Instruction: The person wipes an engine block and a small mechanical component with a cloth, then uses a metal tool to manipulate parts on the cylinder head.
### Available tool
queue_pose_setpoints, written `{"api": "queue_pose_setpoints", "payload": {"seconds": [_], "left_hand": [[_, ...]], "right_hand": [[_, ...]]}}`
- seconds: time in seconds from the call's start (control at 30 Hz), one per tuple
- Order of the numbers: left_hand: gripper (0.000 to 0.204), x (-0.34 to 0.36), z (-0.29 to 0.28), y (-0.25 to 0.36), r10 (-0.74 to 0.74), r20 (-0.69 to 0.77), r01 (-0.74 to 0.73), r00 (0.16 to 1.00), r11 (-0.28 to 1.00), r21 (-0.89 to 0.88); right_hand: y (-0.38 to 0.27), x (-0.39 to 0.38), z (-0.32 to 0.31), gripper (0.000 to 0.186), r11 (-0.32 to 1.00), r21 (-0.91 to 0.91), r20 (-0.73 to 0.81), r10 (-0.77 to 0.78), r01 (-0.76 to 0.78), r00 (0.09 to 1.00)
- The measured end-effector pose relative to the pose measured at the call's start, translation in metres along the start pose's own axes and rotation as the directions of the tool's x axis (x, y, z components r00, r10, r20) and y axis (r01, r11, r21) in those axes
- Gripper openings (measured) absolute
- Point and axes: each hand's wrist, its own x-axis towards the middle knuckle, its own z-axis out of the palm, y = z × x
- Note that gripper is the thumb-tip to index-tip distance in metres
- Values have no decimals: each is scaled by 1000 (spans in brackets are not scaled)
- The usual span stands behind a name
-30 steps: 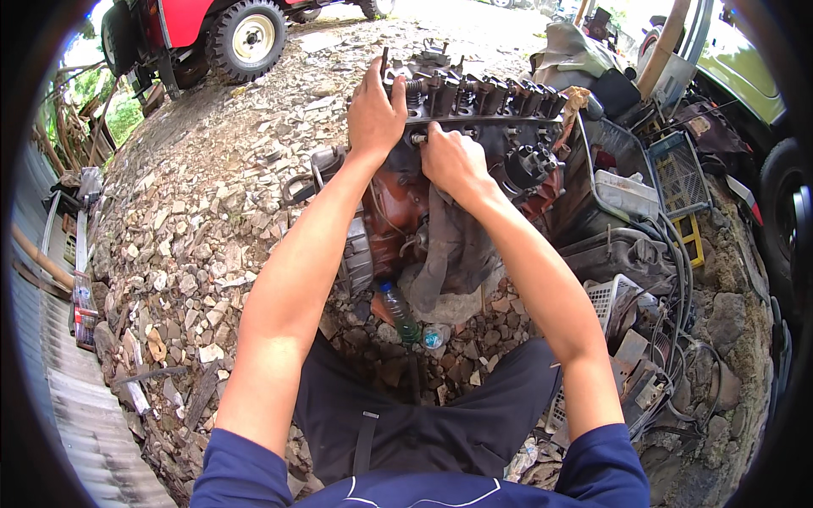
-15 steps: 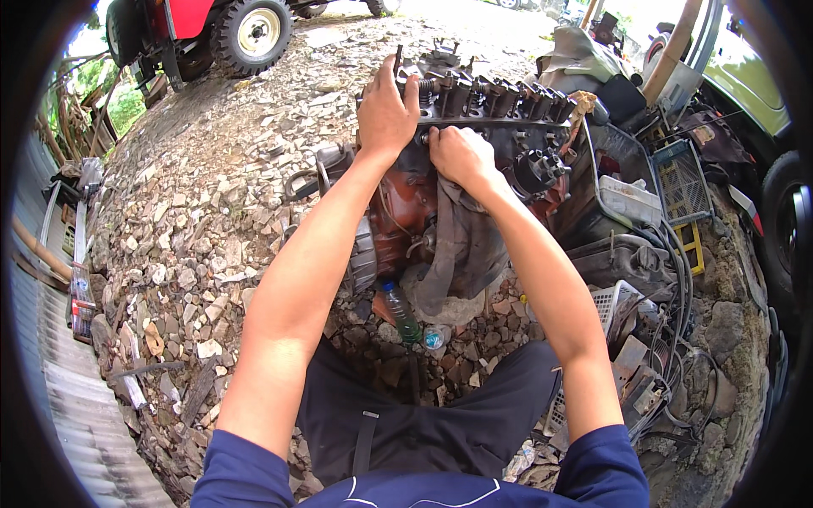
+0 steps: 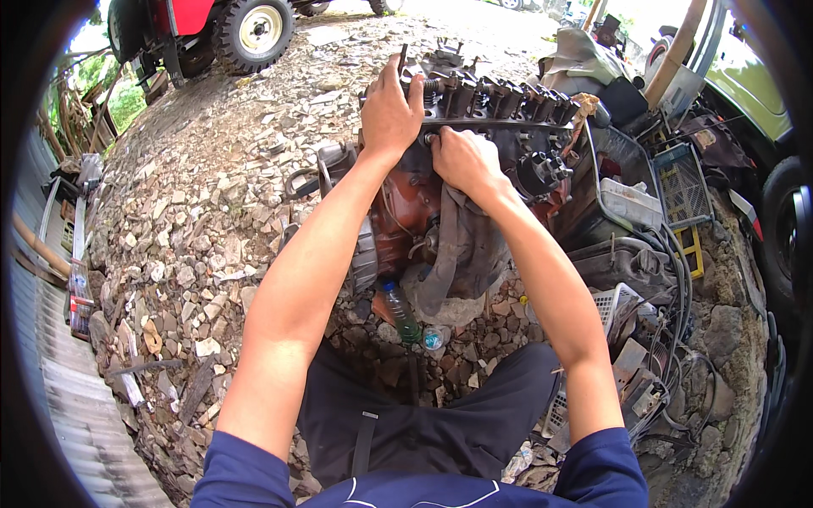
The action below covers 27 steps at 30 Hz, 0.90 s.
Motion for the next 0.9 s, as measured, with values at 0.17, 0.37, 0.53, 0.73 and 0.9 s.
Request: {"api": "queue_pose_setpoints", "payload": {"seconds": [0.17, 0.37, 0.53, 0.73, 0.9], "left_hand": [[50, 0, -1, 0, -26, 26, 26, 999, 1000, -9], [49, 2, 1, 0, -5, 6, 5, 1000, 1000, -8], [49, 0, 0, -1, 10, 6, -10, 1000, 1000, -9], [49, 0, 3, -3, 29, -10, -29, 1000, 1000, -5], [50, 0, 3, -3, 19, -1, -19, 1000, 1000, -18]], "right_hand": [[0, 3, -6, 40, 998, 41, 57, 49, -52, 997], [2, -1, 3, 42, 999, -42, -61, -10, 8, 998], [2, 3, -5, 39, 1000, 15, 48, 6, -7, 999], [1, -2, -1, 41, 999, -40, -57, -27, 25, 998], [-1, 3, -5, 41, 1000, 1, 8, -5, 5, 1000]]}}
